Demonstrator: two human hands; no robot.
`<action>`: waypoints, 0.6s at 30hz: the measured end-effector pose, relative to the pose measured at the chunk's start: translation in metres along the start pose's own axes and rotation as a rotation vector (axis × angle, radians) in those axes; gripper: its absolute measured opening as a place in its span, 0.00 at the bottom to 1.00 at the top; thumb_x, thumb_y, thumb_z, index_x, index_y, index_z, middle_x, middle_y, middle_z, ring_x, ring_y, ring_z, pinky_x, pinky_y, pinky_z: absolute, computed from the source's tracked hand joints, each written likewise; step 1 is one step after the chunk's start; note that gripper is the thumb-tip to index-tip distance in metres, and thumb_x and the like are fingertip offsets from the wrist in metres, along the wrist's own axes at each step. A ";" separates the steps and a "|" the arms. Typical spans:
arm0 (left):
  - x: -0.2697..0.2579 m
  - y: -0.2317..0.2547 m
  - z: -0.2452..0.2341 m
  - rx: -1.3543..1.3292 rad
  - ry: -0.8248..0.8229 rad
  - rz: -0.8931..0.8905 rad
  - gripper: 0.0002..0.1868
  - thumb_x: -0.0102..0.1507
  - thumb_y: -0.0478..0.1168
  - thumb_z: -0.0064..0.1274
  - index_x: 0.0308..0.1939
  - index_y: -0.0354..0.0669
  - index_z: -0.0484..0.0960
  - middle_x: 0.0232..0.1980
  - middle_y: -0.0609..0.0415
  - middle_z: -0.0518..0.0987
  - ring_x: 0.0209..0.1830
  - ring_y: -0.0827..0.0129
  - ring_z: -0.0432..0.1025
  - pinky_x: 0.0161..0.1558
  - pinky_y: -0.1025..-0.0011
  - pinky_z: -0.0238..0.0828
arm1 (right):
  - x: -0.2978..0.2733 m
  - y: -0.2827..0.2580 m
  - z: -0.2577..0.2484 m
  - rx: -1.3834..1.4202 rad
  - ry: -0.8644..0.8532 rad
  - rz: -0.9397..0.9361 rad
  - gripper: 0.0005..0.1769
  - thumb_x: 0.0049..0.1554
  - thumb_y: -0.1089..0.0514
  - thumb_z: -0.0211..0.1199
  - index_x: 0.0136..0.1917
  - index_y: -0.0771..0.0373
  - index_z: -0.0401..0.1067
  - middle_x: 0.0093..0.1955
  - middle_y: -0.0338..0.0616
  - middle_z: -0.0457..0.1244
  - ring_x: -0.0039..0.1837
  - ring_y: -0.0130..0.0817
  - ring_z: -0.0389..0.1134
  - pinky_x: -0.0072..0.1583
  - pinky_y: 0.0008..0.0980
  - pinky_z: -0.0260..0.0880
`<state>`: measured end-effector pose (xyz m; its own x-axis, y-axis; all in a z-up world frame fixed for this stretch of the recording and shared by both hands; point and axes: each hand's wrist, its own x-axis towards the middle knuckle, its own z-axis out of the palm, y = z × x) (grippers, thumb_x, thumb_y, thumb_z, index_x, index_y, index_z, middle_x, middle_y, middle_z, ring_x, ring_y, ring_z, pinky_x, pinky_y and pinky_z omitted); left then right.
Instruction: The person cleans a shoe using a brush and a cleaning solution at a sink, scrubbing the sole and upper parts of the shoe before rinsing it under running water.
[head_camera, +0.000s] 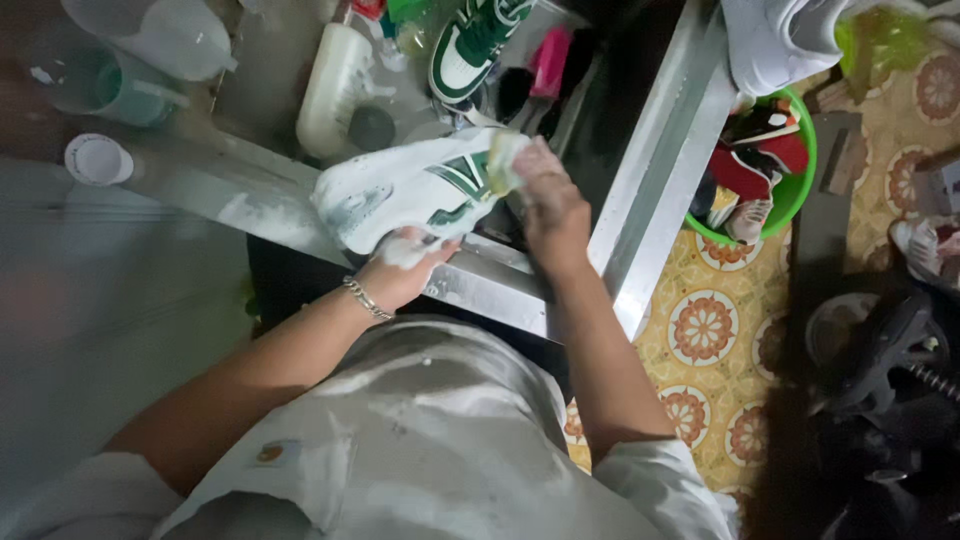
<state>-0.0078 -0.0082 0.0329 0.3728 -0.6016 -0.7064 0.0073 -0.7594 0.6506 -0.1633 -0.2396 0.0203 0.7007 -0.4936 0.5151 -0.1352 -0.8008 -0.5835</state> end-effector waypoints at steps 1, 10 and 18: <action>0.009 -0.006 0.000 0.000 0.003 0.003 0.43 0.75 0.72 0.63 0.75 0.37 0.91 0.78 0.38 0.90 0.87 0.43 0.78 0.89 0.42 0.68 | -0.010 -0.008 0.015 0.000 0.002 -0.004 0.15 0.72 0.65 0.72 0.69 0.62 0.91 0.67 0.53 0.82 0.77 0.63 0.80 0.81 0.53 0.80; -0.094 0.127 -0.035 -0.651 0.172 -0.008 0.30 0.68 0.50 0.78 0.66 0.29 0.94 0.60 0.48 0.94 0.76 0.67 0.84 0.86 0.57 0.72 | 0.040 -0.076 -0.029 -0.211 0.011 -0.172 0.11 0.77 0.61 0.69 0.66 0.67 0.89 0.65 0.62 0.80 0.68 0.72 0.80 0.67 0.68 0.81; -0.114 0.096 -0.037 -1.787 -0.112 0.130 0.20 0.85 0.38 0.51 0.38 0.33 0.83 0.30 0.44 0.76 0.45 0.62 0.81 0.76 0.54 0.79 | 0.038 -0.043 -0.028 0.287 0.056 -0.390 0.20 0.76 0.46 0.61 0.49 0.54 0.87 0.50 0.45 0.78 0.54 0.54 0.82 0.64 0.51 0.81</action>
<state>-0.0151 -0.0034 0.1857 0.3949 -0.6997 -0.5954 0.9061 0.4038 0.1264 -0.1504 -0.2334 0.0822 0.6208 -0.1994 0.7582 0.3336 -0.8080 -0.4856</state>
